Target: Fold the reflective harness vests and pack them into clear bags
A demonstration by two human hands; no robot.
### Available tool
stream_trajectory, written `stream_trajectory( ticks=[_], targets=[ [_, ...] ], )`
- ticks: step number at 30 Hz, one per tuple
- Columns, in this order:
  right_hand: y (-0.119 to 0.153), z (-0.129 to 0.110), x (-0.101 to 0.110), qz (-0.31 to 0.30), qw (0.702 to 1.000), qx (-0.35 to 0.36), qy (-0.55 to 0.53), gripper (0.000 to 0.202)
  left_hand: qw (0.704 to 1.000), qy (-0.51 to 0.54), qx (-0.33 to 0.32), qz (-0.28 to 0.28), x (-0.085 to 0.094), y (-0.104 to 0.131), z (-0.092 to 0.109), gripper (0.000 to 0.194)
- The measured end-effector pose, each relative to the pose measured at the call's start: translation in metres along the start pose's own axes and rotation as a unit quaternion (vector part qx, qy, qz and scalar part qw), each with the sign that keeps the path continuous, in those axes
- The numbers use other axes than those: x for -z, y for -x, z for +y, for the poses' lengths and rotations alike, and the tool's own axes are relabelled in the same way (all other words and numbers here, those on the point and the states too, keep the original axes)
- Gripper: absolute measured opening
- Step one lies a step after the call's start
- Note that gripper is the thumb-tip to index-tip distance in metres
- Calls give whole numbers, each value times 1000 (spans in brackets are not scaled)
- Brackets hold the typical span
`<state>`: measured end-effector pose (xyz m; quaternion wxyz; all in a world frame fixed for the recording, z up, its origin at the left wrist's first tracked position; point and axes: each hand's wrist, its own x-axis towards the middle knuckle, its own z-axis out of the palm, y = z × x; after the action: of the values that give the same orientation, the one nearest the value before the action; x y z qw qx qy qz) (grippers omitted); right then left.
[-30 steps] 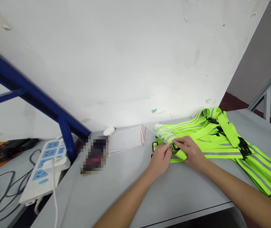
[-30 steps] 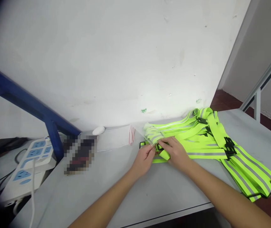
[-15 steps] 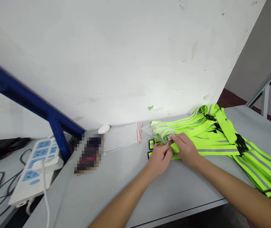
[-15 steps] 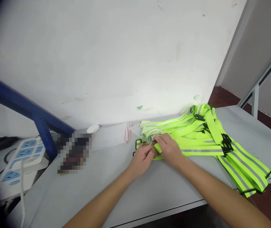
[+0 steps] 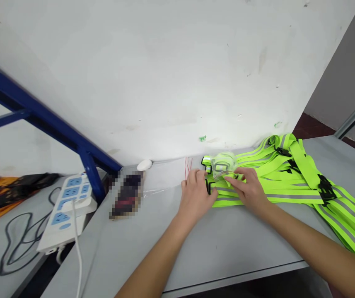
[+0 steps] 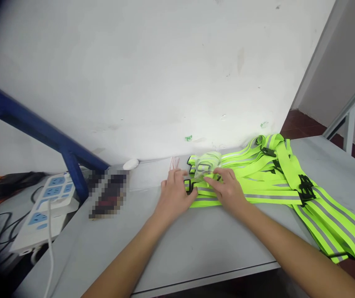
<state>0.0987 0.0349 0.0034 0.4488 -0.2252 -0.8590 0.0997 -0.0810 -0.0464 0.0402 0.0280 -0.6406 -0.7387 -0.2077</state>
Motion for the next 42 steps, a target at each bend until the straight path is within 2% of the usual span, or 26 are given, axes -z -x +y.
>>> stream_trajectory(
  ticks=[2, 5, 7, 10, 14, 16, 22, 26, 29, 32, 35, 39, 42],
  targets=[
    [-2, 0, 0, -8, 1000, -2, 15, 24, 997, 4, -69, 41, -2, 1, 1, 54],
    [-4, -6, 2, -75, 995, 10, -66, 30, 990, 11, -144, -1, -8, 1, 2, 53],
    [-4, -8, 6, -73, 993, -9, -94, 31, 989, 14, -146, -33, -14, -1, 1, 46],
    [-3, -1, 9, -39, 995, -92, -22, 22, 990, 20, -131, -41, -20, -4, -2, 38],
    [-4, 17, 8, -114, 976, -145, 114, 11, 992, 8, -126, -28, -23, -7, -2, 38],
    [-6, 21, 7, -128, 970, -150, 144, 10, 992, 6, -127, -27, -24, -9, -1, 37],
    [-8, 9, 10, -129, 983, -78, 108, 23, 990, 11, -140, 3, -23, -22, 2, 39],
    [-7, 0, 11, -138, 988, -51, 46, 25, 986, 25, -162, -29, -25, -41, 4, 34],
    [-6, -3, 11, -143, 989, -34, 3, 24, 986, 9, -161, -37, -28, -52, 12, 30],
    [-5, -4, 13, -133, 991, -25, -13, 24, 983, -29, -180, -12, -30, -57, 23, 25],
    [-4, -3, 17, -115, 993, -9, -3, 24, 977, -53, -203, 24, -28, -54, 32, 20],
    [-4, -4, 21, -116, 992, 23, 49, 21, 977, -81, -188, 65, -18, -40, 34, 25],
    [-6, -8, 21, -178, 978, 13, 108, 16, 984, -77, -158, 25, -8, -23, 30, 25]
  ],
)
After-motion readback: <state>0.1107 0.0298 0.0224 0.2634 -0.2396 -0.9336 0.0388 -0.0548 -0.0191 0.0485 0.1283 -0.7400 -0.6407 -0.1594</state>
